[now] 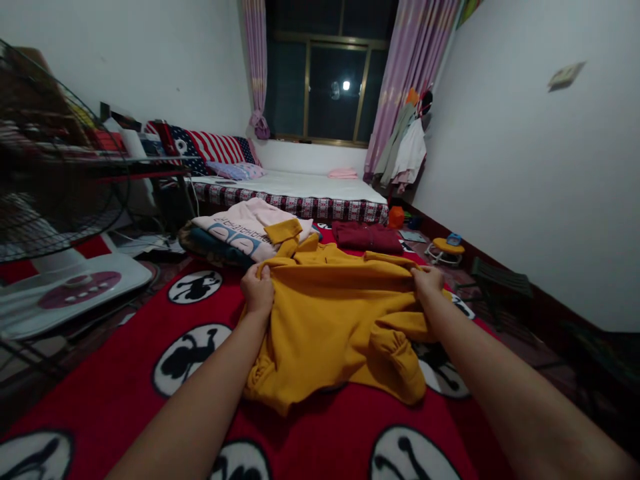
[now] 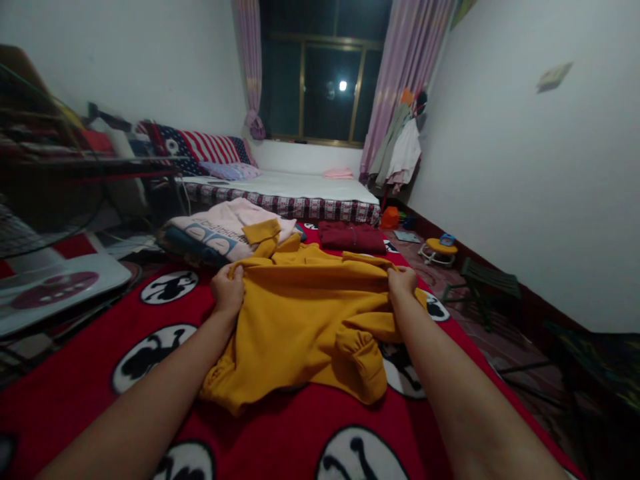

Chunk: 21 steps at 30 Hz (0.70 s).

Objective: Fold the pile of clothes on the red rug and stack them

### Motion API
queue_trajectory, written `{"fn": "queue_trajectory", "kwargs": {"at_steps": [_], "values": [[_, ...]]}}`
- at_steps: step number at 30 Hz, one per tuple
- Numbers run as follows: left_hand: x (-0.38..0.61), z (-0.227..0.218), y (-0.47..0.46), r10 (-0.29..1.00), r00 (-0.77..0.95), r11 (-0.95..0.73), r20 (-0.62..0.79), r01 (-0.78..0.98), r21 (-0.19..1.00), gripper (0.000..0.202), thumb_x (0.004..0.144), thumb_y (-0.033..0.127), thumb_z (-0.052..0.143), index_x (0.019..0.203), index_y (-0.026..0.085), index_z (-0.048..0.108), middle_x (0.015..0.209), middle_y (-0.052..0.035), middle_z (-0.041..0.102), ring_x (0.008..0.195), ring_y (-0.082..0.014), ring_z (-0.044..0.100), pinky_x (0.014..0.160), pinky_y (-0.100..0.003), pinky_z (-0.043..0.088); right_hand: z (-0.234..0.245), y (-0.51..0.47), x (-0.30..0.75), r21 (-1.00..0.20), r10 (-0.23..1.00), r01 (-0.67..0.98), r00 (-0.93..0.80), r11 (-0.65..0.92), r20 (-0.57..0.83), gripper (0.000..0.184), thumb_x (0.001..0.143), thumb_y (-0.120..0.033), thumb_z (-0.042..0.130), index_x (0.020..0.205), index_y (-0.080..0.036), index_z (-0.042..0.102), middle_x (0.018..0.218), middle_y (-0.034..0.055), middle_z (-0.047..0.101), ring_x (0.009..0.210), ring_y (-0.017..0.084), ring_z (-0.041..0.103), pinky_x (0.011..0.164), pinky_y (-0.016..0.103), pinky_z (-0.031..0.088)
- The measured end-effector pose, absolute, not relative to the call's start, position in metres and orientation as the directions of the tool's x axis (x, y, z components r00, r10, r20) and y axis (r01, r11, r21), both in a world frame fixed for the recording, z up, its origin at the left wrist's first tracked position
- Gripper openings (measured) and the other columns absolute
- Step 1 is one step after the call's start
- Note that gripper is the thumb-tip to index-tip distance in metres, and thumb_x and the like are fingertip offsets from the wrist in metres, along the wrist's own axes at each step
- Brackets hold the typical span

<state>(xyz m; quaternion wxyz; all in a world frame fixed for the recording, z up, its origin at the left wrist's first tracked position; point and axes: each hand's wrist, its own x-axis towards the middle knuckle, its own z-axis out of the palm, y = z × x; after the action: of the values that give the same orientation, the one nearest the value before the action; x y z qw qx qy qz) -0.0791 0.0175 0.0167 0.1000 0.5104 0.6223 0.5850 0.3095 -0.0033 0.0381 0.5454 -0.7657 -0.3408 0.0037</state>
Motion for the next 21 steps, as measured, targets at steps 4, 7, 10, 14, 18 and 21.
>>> {"fn": "queue_trajectory", "kwargs": {"at_steps": [4,7,10,14,18,21], "values": [[-0.076,0.016,0.013,0.765,-0.381,-0.256,0.519,0.56,0.788,0.027,0.085,0.025,0.047,0.099,0.015,0.066,0.099,-0.013,0.071,0.092,-0.0259,0.065,0.085,-0.037,0.05,0.049,-0.007,0.301,-0.803,0.426,0.567,0.782,-0.185,0.455,0.051,0.068,-0.016,0.056,0.119,-0.012,0.054,0.116,0.0161,0.059,0.091,0.023,0.062,0.078,0.035,0.051],[-0.07,0.017,0.007,0.726,-0.228,-0.371,0.648,0.664,0.649,0.026,0.084,0.019,0.045,0.102,0.017,0.064,0.105,-0.0123,0.067,0.1,-0.0267,0.062,0.092,-0.041,0.048,0.064,0.002,0.274,-0.659,0.538,0.748,0.589,-0.08,0.603,0.045,0.071,-0.011,0.049,0.116,-0.013,0.056,0.12,0.0152,0.058,0.104,0.024,0.059,0.091,0.036,0.046],[-0.065,0.02,-0.002,0.682,-0.031,-0.493,0.731,0.718,0.491,0.027,0.082,0.011,0.044,0.098,0.02,0.064,0.102,-0.0084,0.067,0.102,-0.0243,0.059,0.095,-0.04,0.046,0.069,0.016,0.243,-0.555,0.773,0.832,0.36,-0.012,0.523,0.042,0.075,-0.013,0.05,0.117,-0.011,0.056,0.11,0.0136,0.064,0.102,0.023,0.061,0.093,0.034,0.046],[-0.056,0.024,-0.016,0.651,0.274,-0.637,0.708,0.703,0.315,0.021,0.08,0.009,0.05,0.087,0.021,0.066,0.094,-0.0044,0.067,0.096,-0.0219,0.058,0.09,-0.037,0.044,0.058,0.029,0.218,-0.413,0.876,0.874,0.39,-0.256,0.283,0.081,0.07,-0.028,0.07,0.141,-0.009,0.035,0.129,0.0253,0.051,0.112,0.03,0.059,0.092,0.039,0.045],[-0.051,0.027,-0.023,0.593,0.468,-0.741,0.656,0.635,0.217,0.019,0.079,0.008,0.053,0.082,0.021,0.067,0.09,-0.0034,0.067,0.092,-0.0208,0.057,0.086,-0.036,0.043,0.049,0.038,0.221,-0.339,0.889,0.859,0.442,-0.382,0.118,0.08,0.06,-0.028,0.079,0.131,-0.009,0.047,0.119,0.0234,0.06,0.108,0.032,0.06,0.088,0.039,0.047],[-0.049,0.026,-0.022,0.587,0.478,-0.747,0.654,0.63,0.211,0.019,0.079,0.008,0.053,0.082,0.021,0.066,0.089,-0.0031,0.067,0.091,-0.0209,0.056,0.086,-0.037,0.042,0.055,0.042,0.234,-0.345,0.898,0.877,0.408,-0.336,0.163,0.04,0.066,-0.019,0.072,0.105,-0.014,0.064,0.103,0.0151,0.068,0.102,0.029,0.064,0.086,0.035,0.047]]}}
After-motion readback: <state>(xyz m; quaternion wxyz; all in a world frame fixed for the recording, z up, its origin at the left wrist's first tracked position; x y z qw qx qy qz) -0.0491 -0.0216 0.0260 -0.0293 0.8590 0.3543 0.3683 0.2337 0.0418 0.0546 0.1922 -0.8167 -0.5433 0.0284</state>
